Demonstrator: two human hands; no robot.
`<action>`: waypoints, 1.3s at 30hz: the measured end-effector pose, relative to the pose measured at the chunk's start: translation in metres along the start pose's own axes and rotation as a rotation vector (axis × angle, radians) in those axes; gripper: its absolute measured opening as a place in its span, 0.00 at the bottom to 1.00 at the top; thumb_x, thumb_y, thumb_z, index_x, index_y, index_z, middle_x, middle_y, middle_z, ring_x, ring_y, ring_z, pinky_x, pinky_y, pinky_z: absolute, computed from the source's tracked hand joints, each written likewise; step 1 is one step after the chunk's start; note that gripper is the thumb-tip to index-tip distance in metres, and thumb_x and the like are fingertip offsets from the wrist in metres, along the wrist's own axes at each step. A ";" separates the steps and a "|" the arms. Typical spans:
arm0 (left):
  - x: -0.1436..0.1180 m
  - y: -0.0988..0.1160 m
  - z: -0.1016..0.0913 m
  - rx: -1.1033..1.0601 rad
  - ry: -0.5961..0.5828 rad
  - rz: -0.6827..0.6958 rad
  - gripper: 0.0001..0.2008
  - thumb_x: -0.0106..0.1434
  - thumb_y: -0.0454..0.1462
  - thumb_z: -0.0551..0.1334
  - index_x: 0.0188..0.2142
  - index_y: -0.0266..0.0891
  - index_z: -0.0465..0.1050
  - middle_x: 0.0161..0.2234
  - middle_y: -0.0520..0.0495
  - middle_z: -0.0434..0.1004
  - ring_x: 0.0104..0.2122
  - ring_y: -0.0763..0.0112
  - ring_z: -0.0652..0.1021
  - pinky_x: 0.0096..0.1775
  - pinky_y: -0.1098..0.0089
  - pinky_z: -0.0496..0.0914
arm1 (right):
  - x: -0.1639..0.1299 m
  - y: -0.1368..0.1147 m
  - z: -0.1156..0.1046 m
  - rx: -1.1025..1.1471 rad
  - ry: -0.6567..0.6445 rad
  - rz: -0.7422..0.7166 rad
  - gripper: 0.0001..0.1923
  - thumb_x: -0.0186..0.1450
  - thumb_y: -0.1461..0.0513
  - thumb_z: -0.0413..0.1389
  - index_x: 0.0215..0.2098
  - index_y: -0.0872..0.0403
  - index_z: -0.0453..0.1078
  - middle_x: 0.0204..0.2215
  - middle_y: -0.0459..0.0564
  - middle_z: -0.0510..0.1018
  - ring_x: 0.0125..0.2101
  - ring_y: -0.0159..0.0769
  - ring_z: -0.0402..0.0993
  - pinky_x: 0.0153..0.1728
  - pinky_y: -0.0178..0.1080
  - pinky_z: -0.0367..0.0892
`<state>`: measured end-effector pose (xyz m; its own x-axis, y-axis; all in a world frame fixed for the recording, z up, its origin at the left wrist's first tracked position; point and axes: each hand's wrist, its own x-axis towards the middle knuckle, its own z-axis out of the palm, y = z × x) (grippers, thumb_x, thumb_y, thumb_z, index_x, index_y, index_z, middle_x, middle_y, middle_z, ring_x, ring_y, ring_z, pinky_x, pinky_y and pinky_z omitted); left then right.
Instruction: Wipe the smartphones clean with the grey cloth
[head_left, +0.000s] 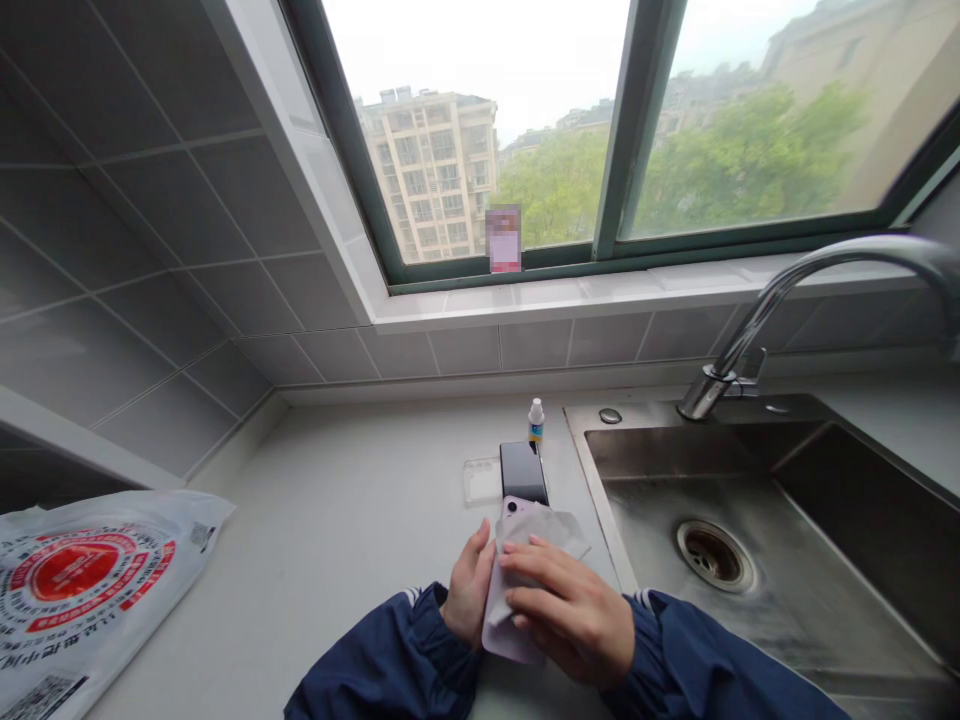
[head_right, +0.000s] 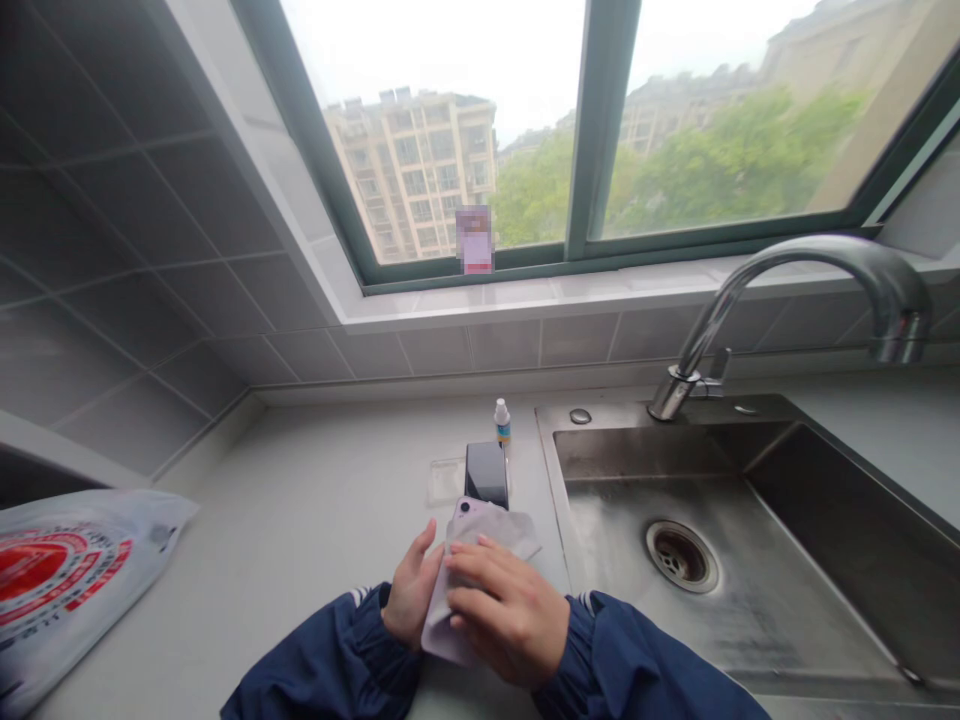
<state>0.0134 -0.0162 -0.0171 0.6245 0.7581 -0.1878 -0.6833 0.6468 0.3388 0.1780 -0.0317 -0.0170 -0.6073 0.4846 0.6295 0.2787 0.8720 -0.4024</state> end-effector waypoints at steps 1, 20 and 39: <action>0.000 0.001 0.000 -0.007 -0.002 -0.005 0.32 0.68 0.52 0.47 0.47 0.24 0.74 0.44 0.34 0.77 0.50 0.57 0.75 0.59 0.63 0.58 | 0.000 0.000 0.000 -0.017 -0.013 -0.002 0.12 0.70 0.65 0.50 0.50 0.59 0.70 0.54 0.62 0.72 0.61 0.46 0.62 0.61 0.53 0.60; -0.002 0.014 -0.001 0.028 -0.029 -0.044 0.41 0.65 0.60 0.43 0.51 0.27 0.74 0.42 0.35 0.79 0.56 0.55 0.72 0.61 0.65 0.53 | -0.003 -0.012 0.014 -0.317 -0.309 0.068 0.37 0.70 0.42 0.44 0.68 0.55 0.53 0.69 0.55 0.49 0.68 0.51 0.40 0.66 0.54 0.37; -0.005 0.015 0.003 -0.021 -0.029 -0.106 0.47 0.60 0.65 0.42 0.53 0.26 0.72 0.46 0.33 0.78 0.52 0.55 0.75 0.61 0.64 0.55 | -0.003 -0.011 0.012 -0.294 -0.277 0.044 0.33 0.70 0.44 0.44 0.66 0.53 0.57 0.67 0.53 0.56 0.68 0.47 0.46 0.67 0.52 0.39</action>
<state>0.0013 -0.0107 -0.0084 0.7042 0.6827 -0.1950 -0.6201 0.7252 0.2992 0.1676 -0.0436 -0.0225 -0.7564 0.5199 0.3969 0.4852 0.8529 -0.1925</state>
